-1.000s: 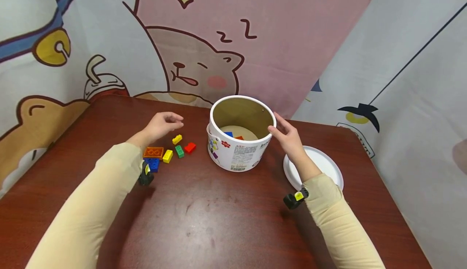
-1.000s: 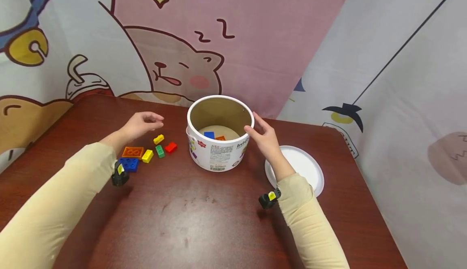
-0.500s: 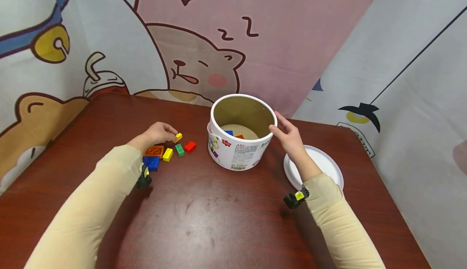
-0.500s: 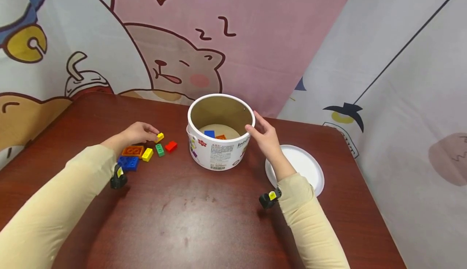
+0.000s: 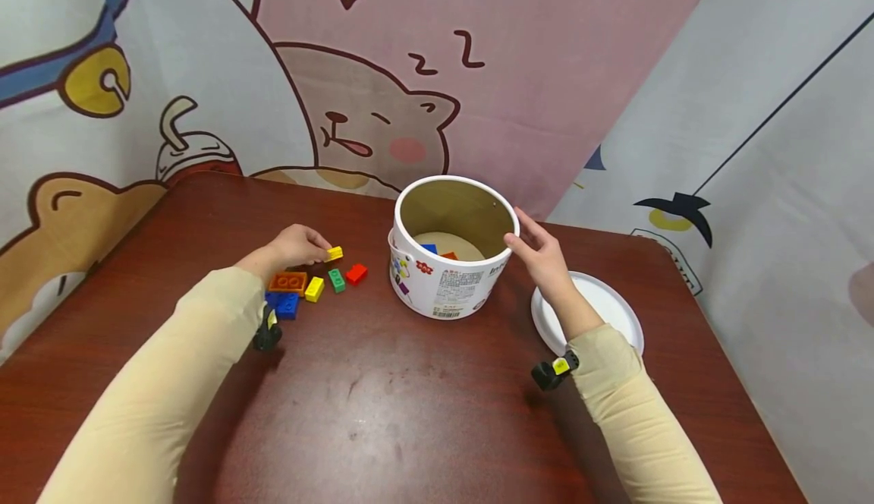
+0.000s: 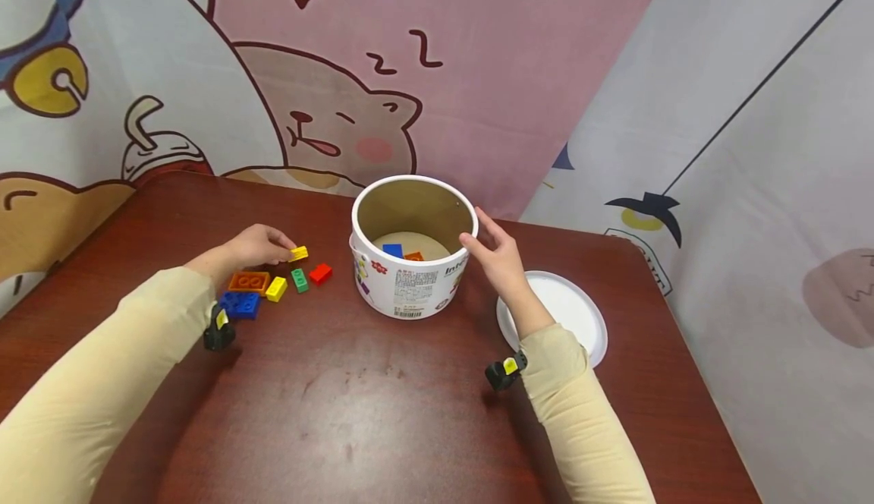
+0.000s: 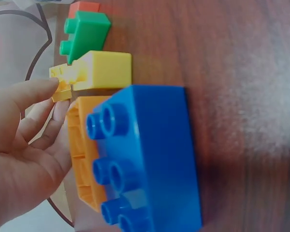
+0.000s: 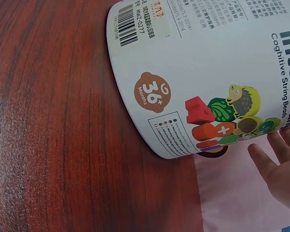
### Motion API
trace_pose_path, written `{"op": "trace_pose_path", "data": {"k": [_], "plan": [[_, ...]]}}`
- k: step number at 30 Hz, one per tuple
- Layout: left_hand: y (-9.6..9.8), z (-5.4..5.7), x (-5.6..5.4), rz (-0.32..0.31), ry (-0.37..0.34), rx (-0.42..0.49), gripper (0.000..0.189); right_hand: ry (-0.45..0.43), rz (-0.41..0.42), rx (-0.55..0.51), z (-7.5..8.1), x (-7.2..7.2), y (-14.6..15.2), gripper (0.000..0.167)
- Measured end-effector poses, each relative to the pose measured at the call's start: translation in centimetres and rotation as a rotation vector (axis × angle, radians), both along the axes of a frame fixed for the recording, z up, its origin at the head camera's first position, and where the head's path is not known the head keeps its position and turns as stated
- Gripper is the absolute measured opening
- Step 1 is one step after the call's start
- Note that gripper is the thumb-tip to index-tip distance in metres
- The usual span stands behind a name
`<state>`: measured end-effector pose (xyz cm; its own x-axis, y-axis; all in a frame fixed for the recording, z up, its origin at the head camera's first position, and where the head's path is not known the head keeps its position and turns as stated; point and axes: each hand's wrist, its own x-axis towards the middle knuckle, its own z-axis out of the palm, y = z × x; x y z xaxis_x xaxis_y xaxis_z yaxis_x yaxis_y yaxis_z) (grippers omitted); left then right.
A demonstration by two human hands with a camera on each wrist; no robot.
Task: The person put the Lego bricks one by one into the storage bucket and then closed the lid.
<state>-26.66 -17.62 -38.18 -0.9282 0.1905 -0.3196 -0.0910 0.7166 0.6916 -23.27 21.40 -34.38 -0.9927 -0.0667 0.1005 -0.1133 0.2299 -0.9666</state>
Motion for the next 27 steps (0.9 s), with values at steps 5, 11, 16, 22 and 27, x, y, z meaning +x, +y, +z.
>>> {"op": "trace_pose_path", "data": {"k": [5, 11, 16, 22, 27], "plan": [[0.0, 0.5, -0.1, -0.008, 0.021, 0.062, 0.027, 0.001, 0.000, -0.006, -0.1, 0.0, 0.0, 0.056], [0.2, 1.3, -0.2, -0.012, 0.068, 0.137, 0.028, 0.000, -0.005, 0.000, -0.1, 0.0, 0.2, 0.056], [0.1, 2.4, -0.2, -0.006, 0.123, 0.187, 0.028, 0.004, 0.002, -0.007, -0.1, 0.0, 0.1, 0.056], [0.0, 3.9, -0.2, 0.001, 0.189, 0.231, 0.029, 0.003, 0.006, -0.022, -0.1, 0.0, 0.0, 0.056], [0.0, 4.8, -0.3, 0.011, 0.214, 0.243, 0.027, 0.001, 0.006, -0.023, 0.0, 0.1, 0.0, 0.056]]}}
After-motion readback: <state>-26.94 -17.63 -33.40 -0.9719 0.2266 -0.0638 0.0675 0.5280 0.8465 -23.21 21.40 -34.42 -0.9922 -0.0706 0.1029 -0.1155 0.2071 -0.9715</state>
